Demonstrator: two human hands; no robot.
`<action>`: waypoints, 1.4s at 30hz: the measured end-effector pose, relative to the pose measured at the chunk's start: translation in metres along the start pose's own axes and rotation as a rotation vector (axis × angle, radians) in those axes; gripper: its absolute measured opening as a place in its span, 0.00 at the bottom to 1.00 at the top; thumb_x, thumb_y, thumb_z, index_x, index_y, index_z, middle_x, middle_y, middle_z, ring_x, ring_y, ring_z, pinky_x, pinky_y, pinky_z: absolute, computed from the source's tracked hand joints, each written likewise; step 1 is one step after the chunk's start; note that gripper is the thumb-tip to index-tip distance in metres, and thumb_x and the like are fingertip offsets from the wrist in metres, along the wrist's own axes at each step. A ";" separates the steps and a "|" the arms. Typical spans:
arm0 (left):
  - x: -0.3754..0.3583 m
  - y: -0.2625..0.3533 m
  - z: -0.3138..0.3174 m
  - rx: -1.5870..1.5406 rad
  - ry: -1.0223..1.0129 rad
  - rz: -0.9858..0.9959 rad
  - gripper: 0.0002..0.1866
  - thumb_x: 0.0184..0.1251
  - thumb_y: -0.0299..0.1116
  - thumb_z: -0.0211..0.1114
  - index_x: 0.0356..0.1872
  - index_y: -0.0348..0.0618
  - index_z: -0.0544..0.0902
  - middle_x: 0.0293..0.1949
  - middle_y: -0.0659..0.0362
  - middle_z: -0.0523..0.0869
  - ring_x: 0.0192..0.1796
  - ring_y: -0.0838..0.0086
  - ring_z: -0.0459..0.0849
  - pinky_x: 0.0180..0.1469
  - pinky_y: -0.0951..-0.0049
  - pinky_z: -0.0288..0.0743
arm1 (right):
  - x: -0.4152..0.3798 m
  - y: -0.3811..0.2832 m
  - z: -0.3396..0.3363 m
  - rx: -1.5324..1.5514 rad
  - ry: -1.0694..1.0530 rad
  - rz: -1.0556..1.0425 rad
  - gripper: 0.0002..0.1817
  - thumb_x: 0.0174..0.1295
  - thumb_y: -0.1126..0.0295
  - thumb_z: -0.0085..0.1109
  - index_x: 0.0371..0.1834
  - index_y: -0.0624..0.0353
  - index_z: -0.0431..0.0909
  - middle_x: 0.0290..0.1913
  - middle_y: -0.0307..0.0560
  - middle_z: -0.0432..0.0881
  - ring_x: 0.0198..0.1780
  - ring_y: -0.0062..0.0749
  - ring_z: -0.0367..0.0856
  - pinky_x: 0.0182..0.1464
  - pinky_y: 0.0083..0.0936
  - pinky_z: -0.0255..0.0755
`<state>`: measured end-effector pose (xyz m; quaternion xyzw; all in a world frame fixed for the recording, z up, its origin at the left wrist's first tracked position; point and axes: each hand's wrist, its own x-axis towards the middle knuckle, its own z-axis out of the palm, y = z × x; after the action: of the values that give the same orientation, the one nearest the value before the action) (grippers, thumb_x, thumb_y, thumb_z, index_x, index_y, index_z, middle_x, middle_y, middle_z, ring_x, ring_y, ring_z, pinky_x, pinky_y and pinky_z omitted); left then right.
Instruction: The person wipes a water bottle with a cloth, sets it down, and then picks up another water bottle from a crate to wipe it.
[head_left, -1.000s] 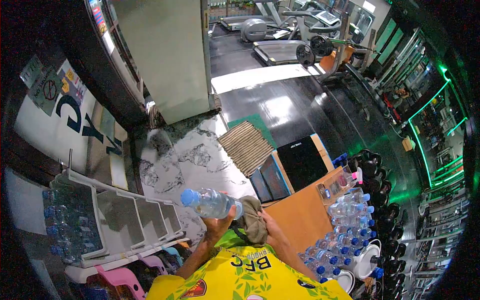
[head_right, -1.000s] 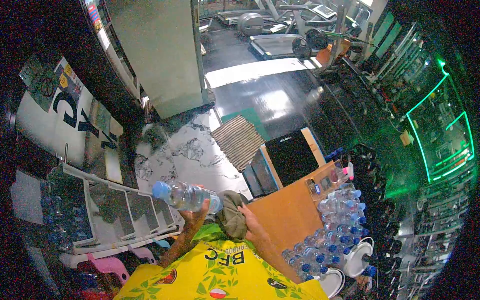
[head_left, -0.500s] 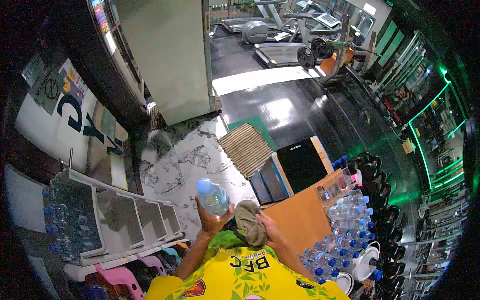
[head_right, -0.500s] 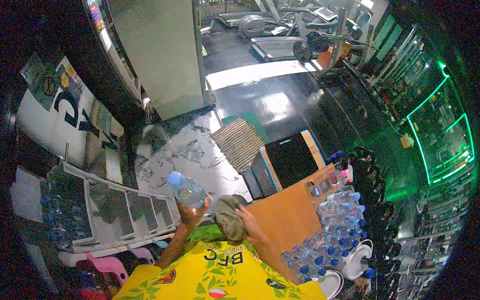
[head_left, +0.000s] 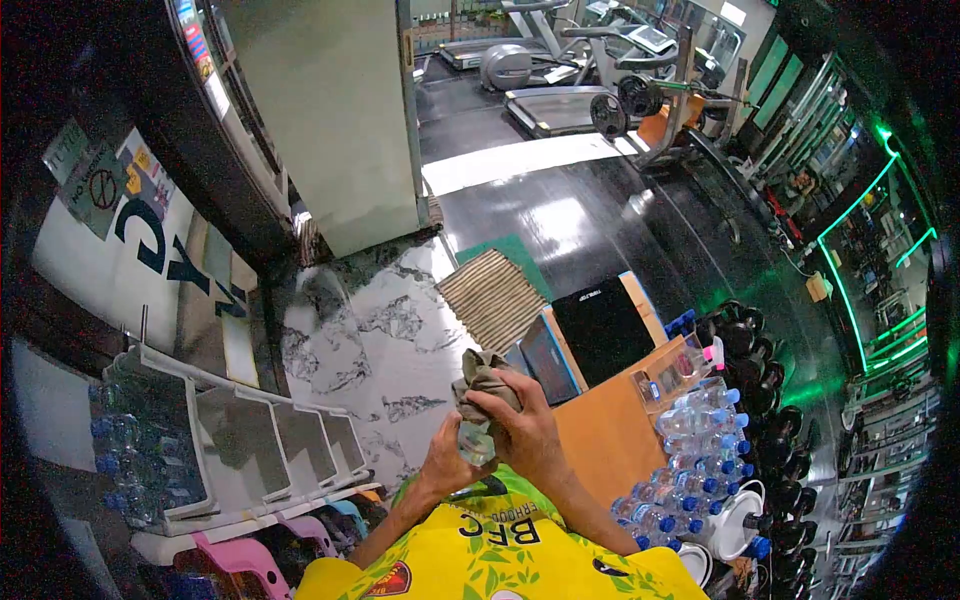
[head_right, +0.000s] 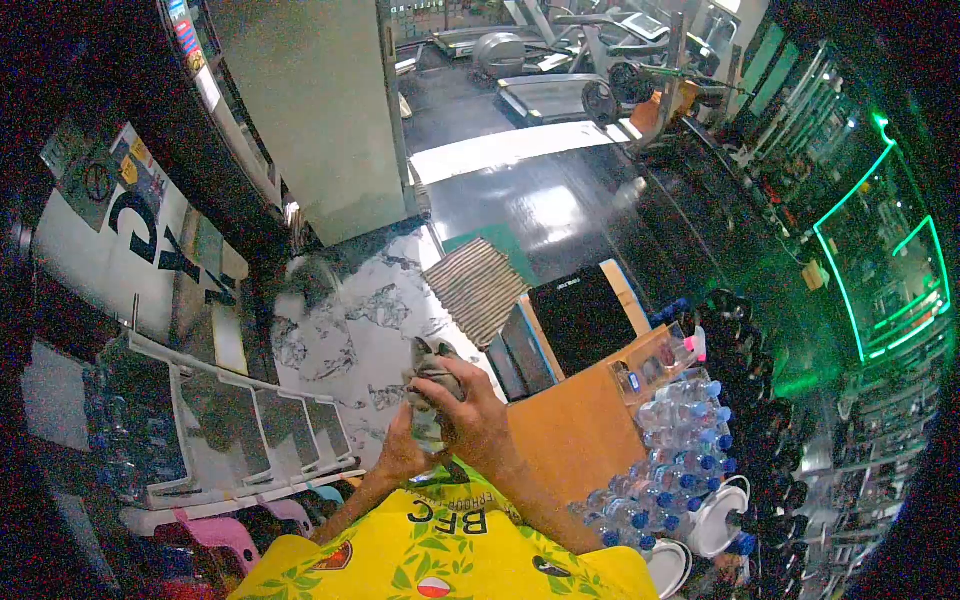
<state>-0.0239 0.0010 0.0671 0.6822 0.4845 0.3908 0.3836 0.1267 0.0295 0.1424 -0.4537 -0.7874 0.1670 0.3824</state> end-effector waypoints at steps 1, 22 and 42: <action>-0.001 -0.001 0.000 -0.018 -0.012 -0.054 0.39 0.42 0.42 0.76 0.55 0.38 0.66 0.50 0.46 0.76 0.54 0.55 0.77 0.56 0.61 0.71 | 0.002 0.000 0.000 0.134 -0.006 0.097 0.28 0.42 0.82 0.62 0.50 0.48 0.77 0.53 0.51 0.72 0.57 0.50 0.71 0.56 0.36 0.69; -0.013 -0.004 0.001 -0.094 0.005 0.014 0.38 0.39 0.43 0.77 0.52 0.39 0.69 0.47 0.50 0.77 0.52 0.60 0.78 0.54 0.63 0.71 | -0.012 0.012 -0.019 0.366 -0.058 0.003 0.31 0.39 0.83 0.62 0.53 0.53 0.74 0.58 0.54 0.70 0.59 0.47 0.71 0.60 0.35 0.66; -0.033 -0.015 0.008 -0.059 0.075 0.061 0.37 0.43 0.46 0.77 0.52 0.40 0.68 0.42 0.50 0.76 0.47 0.57 0.79 0.47 0.61 0.73 | -0.026 0.022 0.000 0.727 -0.086 0.247 0.28 0.45 0.80 0.65 0.54 0.55 0.73 0.57 0.52 0.70 0.56 0.41 0.73 0.57 0.30 0.69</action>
<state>-0.0301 -0.0282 0.0448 0.6699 0.4658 0.4416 0.3731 0.1472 0.0188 0.1174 -0.3726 -0.6314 0.4991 0.4620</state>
